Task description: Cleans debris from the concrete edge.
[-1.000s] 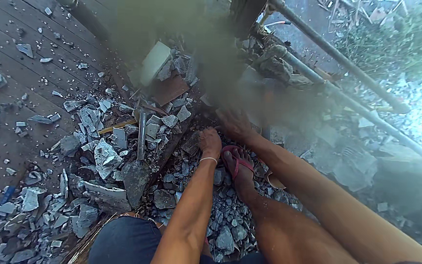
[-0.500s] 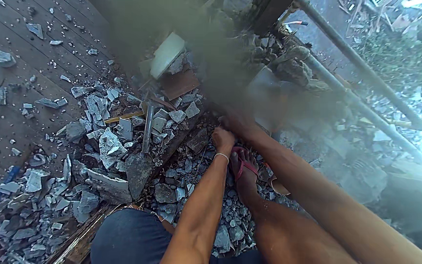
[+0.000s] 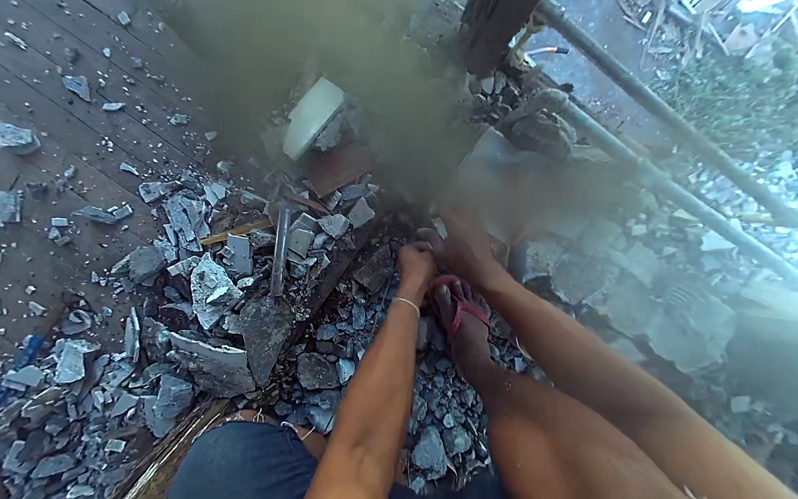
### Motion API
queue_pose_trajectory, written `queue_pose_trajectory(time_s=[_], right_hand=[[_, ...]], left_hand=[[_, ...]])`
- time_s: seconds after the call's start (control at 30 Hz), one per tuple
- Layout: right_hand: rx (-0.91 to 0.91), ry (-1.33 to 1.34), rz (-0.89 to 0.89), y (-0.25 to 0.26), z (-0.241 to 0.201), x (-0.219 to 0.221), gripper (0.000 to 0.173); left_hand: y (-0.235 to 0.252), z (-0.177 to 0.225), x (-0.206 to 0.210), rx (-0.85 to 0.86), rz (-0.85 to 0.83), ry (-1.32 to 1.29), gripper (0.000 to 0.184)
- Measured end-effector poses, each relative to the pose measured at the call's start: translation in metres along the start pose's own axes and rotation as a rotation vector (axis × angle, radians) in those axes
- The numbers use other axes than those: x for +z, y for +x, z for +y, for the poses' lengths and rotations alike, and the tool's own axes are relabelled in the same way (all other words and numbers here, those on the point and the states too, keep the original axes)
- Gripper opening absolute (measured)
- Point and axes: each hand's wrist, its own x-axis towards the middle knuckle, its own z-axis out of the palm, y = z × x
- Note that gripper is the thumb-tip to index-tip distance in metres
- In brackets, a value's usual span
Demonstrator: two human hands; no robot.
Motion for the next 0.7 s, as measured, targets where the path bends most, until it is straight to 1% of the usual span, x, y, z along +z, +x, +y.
queue_pose_trajectory(time_s=[0.03,0.07,0.13,0.2,0.27,0.3,0.33,0.37,0.43,0.47,0.5,0.53,0.57,0.6,0.63,0.67,0.7], right_hand=[[0.120,0.110,-0.036,-0.027,0.000,0.002,0.033],[0.281,0.256,-0.111,-0.043,0.001,0.007,0.031],[0.627,0.623,-0.245,-0.057,0.012,0.025,0.033],[0.859,0.938,-0.258,-0.059,0.015,0.040,0.041],[0.997,1.137,-0.194,-0.055,0.013,0.049,0.045],[1.049,1.213,-0.148,-0.052,0.009,0.049,0.043],[1.085,1.279,-0.097,-0.047,0.006,0.048,0.040],[1.114,1.334,-0.052,-0.045,0.002,0.046,0.038],[1.154,1.433,0.030,-0.044,-0.005,0.042,0.034],[1.165,1.479,0.059,-0.044,-0.010,0.039,0.032],[1.162,1.531,0.072,-0.044,-0.016,0.035,0.029],[1.156,1.579,0.080,-0.043,-0.021,0.030,0.028],[1.157,1.617,0.085,-0.042,-0.026,0.026,0.027],[1.167,1.636,0.092,-0.041,-0.028,0.024,0.026],[1.185,1.643,0.107,-0.040,-0.027,0.023,0.026],[1.208,1.638,0.132,-0.037,-0.026,0.022,0.025],[1.233,1.627,0.161,-0.033,-0.026,0.022,0.022]], left_hand=[[-0.003,-0.003,-0.008,0.024,-0.077,0.052,0.019],[0.001,0.000,-0.016,0.047,-0.134,0.115,0.021],[0.014,0.003,-0.028,0.043,-0.229,0.215,0.023],[0.024,-0.005,-0.036,0.035,-0.279,0.272,0.024],[0.034,-0.015,-0.040,0.091,-0.294,0.329,0.025],[0.035,-0.014,-0.043,0.126,-0.280,0.403,0.025],[0.035,-0.005,-0.048,0.166,-0.230,0.517,0.025],[0.030,0.007,-0.052,0.217,-0.138,0.662,0.026],[0.024,0.032,-0.058,0.400,0.050,0.965,0.026],[0.028,0.039,-0.061,0.541,0.094,1.087,0.025],[0.036,0.038,-0.066,0.734,0.086,1.182,0.025],[0.043,0.036,-0.073,0.904,0.035,1.288,0.030],[0.048,0.032,-0.079,1.017,-0.021,1.409,0.037],[0.049,0.029,-0.084,1.066,-0.073,1.518,0.044],[0.050,0.026,-0.087,1.109,-0.092,1.580,0.047],[0.052,0.023,-0.089,1.159,-0.077,1.600,0.046],[0.054,0.021,-0.089,1.207,-0.043,1.601,0.041]])
